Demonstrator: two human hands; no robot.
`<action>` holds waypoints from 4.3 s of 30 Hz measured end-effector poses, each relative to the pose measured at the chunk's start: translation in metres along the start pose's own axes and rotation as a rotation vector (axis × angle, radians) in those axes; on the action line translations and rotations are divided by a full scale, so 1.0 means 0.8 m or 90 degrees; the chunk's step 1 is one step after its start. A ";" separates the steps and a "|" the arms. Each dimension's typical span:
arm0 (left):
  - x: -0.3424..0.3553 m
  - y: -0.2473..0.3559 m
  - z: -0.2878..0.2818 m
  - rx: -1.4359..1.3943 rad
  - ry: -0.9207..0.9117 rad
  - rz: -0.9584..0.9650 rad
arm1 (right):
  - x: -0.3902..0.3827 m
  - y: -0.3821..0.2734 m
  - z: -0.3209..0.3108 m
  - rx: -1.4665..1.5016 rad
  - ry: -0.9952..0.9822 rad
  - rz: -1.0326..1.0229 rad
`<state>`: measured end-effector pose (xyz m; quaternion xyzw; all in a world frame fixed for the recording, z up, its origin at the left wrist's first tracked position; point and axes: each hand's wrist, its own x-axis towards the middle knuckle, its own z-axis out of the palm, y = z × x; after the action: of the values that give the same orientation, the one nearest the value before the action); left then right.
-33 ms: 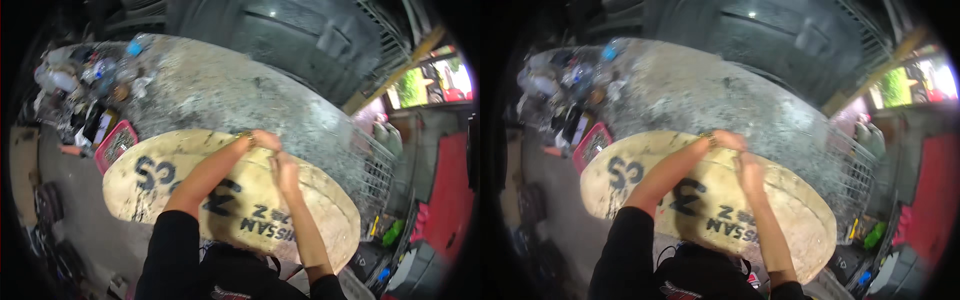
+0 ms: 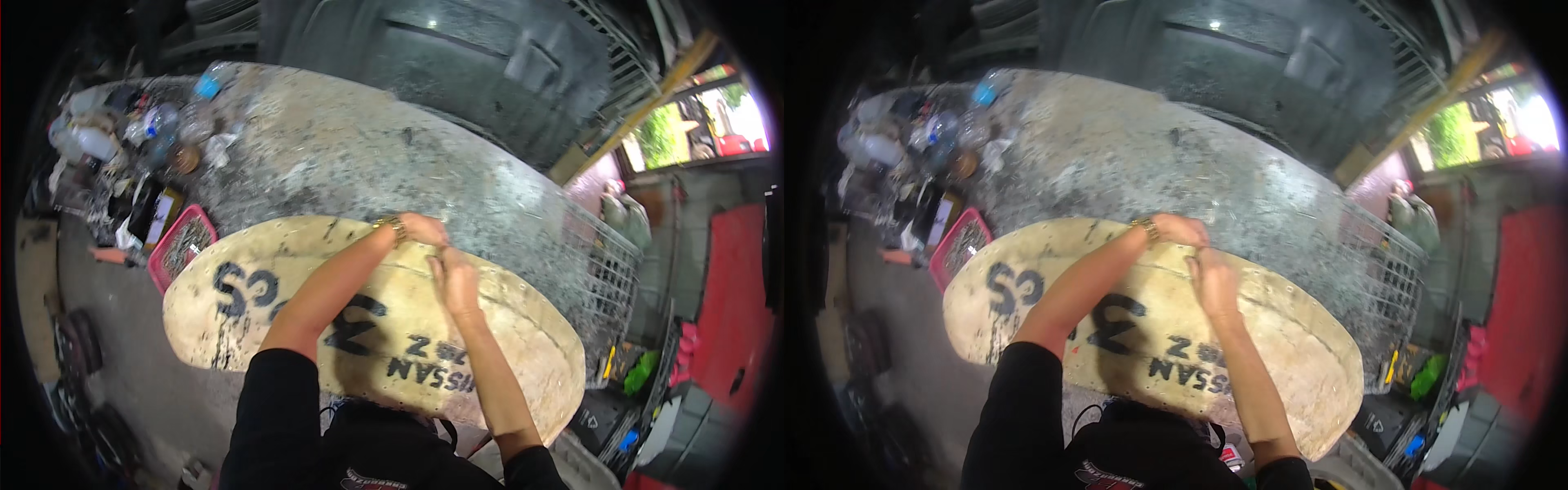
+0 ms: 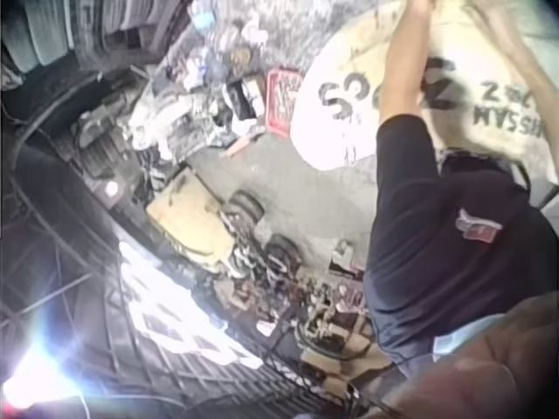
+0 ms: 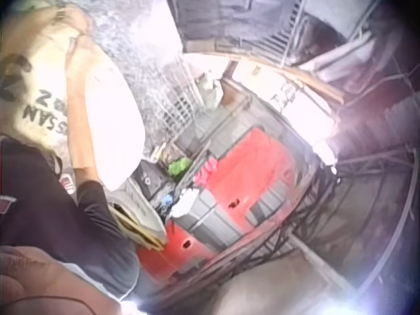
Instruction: The person handles a large curved fiberglass car part, picking up fasteners from a pink tray and inserting them into holes along the edge by hand.
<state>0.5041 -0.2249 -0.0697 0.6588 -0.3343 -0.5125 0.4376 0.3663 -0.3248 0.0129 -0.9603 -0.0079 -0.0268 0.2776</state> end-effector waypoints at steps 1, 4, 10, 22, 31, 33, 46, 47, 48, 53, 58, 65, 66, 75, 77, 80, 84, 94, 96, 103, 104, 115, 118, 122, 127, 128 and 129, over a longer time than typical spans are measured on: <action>-0.005 0.000 0.000 -0.016 -0.002 -0.020 | 0.000 -0.004 0.000 -0.023 -0.008 -0.008; -0.009 -0.001 -0.008 -0.018 -0.022 -0.048 | -0.002 -0.025 -0.028 0.033 -0.017 -0.017; -0.025 0.031 -0.004 0.017 -0.028 -0.123 | -0.093 -0.029 -0.106 0.192 -0.049 0.128; -0.071 0.093 0.026 0.026 0.427 -0.064 | -0.299 -0.016 -0.157 0.336 -0.006 0.208; -0.365 0.171 0.362 -0.247 0.747 0.140 | -0.382 0.020 -0.105 0.500 0.009 0.278; -0.424 0.105 0.460 -0.323 0.818 -0.012 | -0.387 0.016 -0.072 0.464 0.019 0.163; -0.670 -0.240 0.684 -0.767 1.090 -0.320 | -0.322 -0.160 -0.045 0.592 -0.085 0.107; -0.686 -0.247 0.664 -0.785 1.072 -0.287 | -0.315 -0.168 -0.033 0.582 -0.079 0.108; -0.700 -0.256 0.641 -0.791 1.058 -0.282 | -0.308 -0.174 -0.017 0.583 -0.100 0.109; -0.801 -0.309 0.502 -0.619 1.152 -0.244 | -0.258 -0.273 0.053 0.548 -0.151 0.124; -0.844 -0.276 0.287 -0.367 1.128 -0.202 | -0.233 -0.379 0.126 0.418 -0.207 0.092; -0.826 -0.224 0.084 -0.061 0.916 -0.074 | -0.223 -0.472 0.170 0.244 -0.286 0.039; -0.815 -0.227 0.069 -0.069 0.909 -0.077 | -0.221 -0.484 0.169 0.236 -0.284 0.082; -0.716 -0.288 -0.008 0.309 0.700 -0.303 | -0.195 -0.498 0.158 0.159 -0.210 0.209; -0.706 -0.301 -0.013 0.388 0.700 -0.300 | -0.190 -0.501 0.153 0.159 -0.207 0.217; -0.699 -0.299 -0.015 0.501 0.676 -0.304 | -0.194 -0.499 0.148 0.161 -0.197 0.234; -0.703 -0.290 -0.017 0.495 0.660 -0.335 | -0.201 -0.492 0.148 0.176 -0.191 0.223; -0.744 -0.241 0.013 0.228 0.915 -0.114 | -0.169 -0.513 0.144 0.177 -0.225 0.171; -0.751 -0.202 0.029 0.139 0.902 -0.052 | -0.163 -0.514 0.155 0.264 -0.215 0.132; -0.769 -0.101 0.098 -0.410 0.763 0.133 | -0.113 -0.580 0.190 0.463 -0.245 0.118; -0.770 -0.097 0.105 -0.418 0.759 0.151 | -0.110 -0.590 0.191 0.463 -0.241 0.115; -0.798 -0.094 0.147 -0.198 0.782 0.133 | -0.140 -0.595 0.226 0.612 -0.296 0.129; -0.801 -0.107 0.154 -0.110 0.785 0.142 | -0.151 -0.594 0.238 0.608 -0.324 0.145; -0.809 -0.140 0.167 -0.436 0.687 0.126 | -0.155 -0.599 0.244 0.574 -0.371 0.196; -0.812 -0.156 0.178 -0.668 0.663 0.184 | -0.091 -0.572 0.231 0.382 -0.345 0.115; -0.816 -0.156 0.180 -0.703 0.679 0.175 | -0.072 -0.567 0.237 0.348 -0.290 0.034; -0.819 -0.157 0.184 -0.738 0.697 0.165 | -0.049 -0.566 0.242 0.278 -0.328 0.018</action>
<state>0.1961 0.3728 0.0518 0.4406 0.1728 -0.1545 0.8673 0.3227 0.1612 0.0883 -0.8535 -0.0703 0.2231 0.4657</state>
